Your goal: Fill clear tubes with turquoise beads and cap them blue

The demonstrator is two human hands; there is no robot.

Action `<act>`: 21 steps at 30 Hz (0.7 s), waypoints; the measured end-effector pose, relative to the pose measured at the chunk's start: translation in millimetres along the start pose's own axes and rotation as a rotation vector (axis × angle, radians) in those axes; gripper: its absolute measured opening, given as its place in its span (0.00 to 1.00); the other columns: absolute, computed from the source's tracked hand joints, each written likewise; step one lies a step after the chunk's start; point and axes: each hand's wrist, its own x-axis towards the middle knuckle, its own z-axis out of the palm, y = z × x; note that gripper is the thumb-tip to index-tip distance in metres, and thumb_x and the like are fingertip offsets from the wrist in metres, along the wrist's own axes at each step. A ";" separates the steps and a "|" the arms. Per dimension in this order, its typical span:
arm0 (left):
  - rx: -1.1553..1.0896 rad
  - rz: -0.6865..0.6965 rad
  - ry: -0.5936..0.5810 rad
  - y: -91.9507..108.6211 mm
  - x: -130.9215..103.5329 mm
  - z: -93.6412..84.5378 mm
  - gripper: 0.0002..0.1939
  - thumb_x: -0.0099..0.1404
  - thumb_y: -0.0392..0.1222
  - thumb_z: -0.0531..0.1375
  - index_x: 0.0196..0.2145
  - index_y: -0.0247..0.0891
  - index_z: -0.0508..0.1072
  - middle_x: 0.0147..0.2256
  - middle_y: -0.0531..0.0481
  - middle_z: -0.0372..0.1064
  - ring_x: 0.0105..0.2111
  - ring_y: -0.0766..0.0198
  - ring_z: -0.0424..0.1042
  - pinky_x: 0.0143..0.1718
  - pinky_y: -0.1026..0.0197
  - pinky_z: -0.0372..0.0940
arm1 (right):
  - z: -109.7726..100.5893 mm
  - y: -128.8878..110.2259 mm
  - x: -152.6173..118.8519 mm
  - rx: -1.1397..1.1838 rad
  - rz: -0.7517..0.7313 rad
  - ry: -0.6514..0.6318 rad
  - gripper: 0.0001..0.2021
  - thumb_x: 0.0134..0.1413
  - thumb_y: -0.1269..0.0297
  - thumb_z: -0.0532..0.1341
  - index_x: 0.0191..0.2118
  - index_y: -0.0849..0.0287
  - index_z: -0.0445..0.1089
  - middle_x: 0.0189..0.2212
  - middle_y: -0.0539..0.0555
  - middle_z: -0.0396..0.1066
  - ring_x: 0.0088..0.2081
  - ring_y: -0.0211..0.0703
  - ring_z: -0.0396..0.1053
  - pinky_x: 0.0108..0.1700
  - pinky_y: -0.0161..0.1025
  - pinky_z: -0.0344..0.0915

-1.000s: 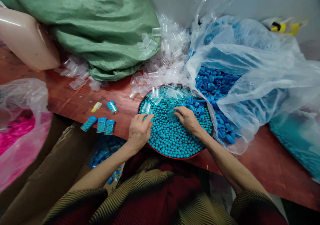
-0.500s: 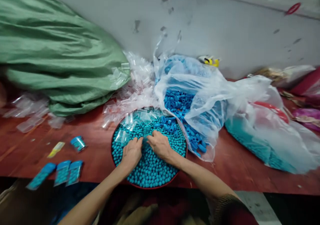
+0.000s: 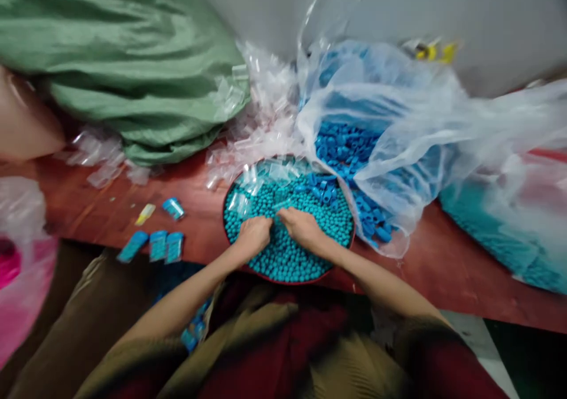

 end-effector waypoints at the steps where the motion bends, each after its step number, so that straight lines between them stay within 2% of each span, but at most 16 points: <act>1: -0.033 0.029 -0.020 -2.9 0.0 -0.1 0.17 0.64 0.34 0.46 0.40 0.38 0.74 0.38 0.41 0.74 0.40 0.54 0.73 0.41 0.56 0.64 | 0.0 3.0 2.8 0.054 0.012 -0.007 0.14 0.63 0.66 0.46 0.44 0.56 0.68 0.36 0.55 0.72 0.35 0.42 0.68 0.33 0.35 0.58; 6: -0.236 0.138 -0.036 -19.2 -7.2 3.1 0.24 0.61 0.31 0.49 0.54 0.40 0.66 0.46 0.43 0.72 0.46 0.54 0.70 0.48 0.53 0.63 | 1.2 20.5 16.6 0.405 -0.015 -0.075 0.08 0.54 0.70 0.54 0.32 0.59 0.71 0.28 0.51 0.73 0.32 0.39 0.68 0.35 0.34 0.59; 8: -0.323 0.207 -0.005 -22.3 -11.0 5.9 0.26 0.59 0.29 0.51 0.55 0.41 0.65 0.48 0.45 0.71 0.47 0.56 0.70 0.50 0.54 0.62 | 0.1 25.3 18.6 0.601 0.010 -0.146 0.07 0.49 0.72 0.56 0.27 0.59 0.70 0.22 0.47 0.71 0.26 0.36 0.65 0.31 0.32 0.59; 11: -0.443 0.305 0.036 -22.1 -11.2 10.9 0.26 0.57 0.29 0.55 0.54 0.42 0.66 0.49 0.47 0.70 0.48 0.58 0.69 0.50 0.56 0.62 | -2.7 29.2 17.6 0.951 0.167 -0.303 0.04 0.46 0.71 0.56 0.26 0.59 0.68 0.15 0.43 0.65 0.16 0.30 0.55 0.19 0.30 0.52; 13: -0.513 0.346 0.056 -20.2 -8.0 13.7 0.25 0.57 0.29 0.56 0.52 0.43 0.68 0.47 0.49 0.71 0.47 0.60 0.70 0.49 0.57 0.62 | -4.8 30.9 15.4 1.148 0.273 -0.384 0.02 0.46 0.68 0.57 0.28 0.59 0.67 0.15 0.43 0.65 0.13 0.28 0.50 0.15 0.29 0.45; 15: -0.569 0.350 0.081 -18.0 -4.1 16.1 0.22 0.58 0.30 0.57 0.50 0.43 0.69 0.41 0.51 0.74 0.42 0.61 0.72 0.46 0.59 0.63 | -7.0 33.2 13.4 1.279 0.335 -0.427 0.04 0.45 0.66 0.60 0.28 0.59 0.65 0.15 0.43 0.64 0.12 0.27 0.48 0.14 0.27 0.43; 18: -0.630 0.355 0.131 -14.9 -0.1 19.2 0.19 0.59 0.32 0.58 0.49 0.42 0.71 0.35 0.52 0.74 0.35 0.64 0.71 0.40 0.62 0.64 | -9.2 36.2 11.1 1.384 0.391 -0.471 0.08 0.43 0.63 0.63 0.28 0.59 0.63 0.15 0.43 0.64 0.11 0.25 0.47 0.13 0.26 0.42; 21: -0.681 0.426 0.191 -10.7 0.7 19.7 0.16 0.60 0.34 0.59 0.47 0.42 0.73 0.33 0.52 0.72 0.33 0.66 0.69 0.37 0.64 0.63 | -8.7 34.5 7.2 1.421 0.409 -0.494 0.11 0.44 0.60 0.64 0.28 0.58 0.61 0.13 0.40 0.59 0.11 0.25 0.45 0.13 0.26 0.41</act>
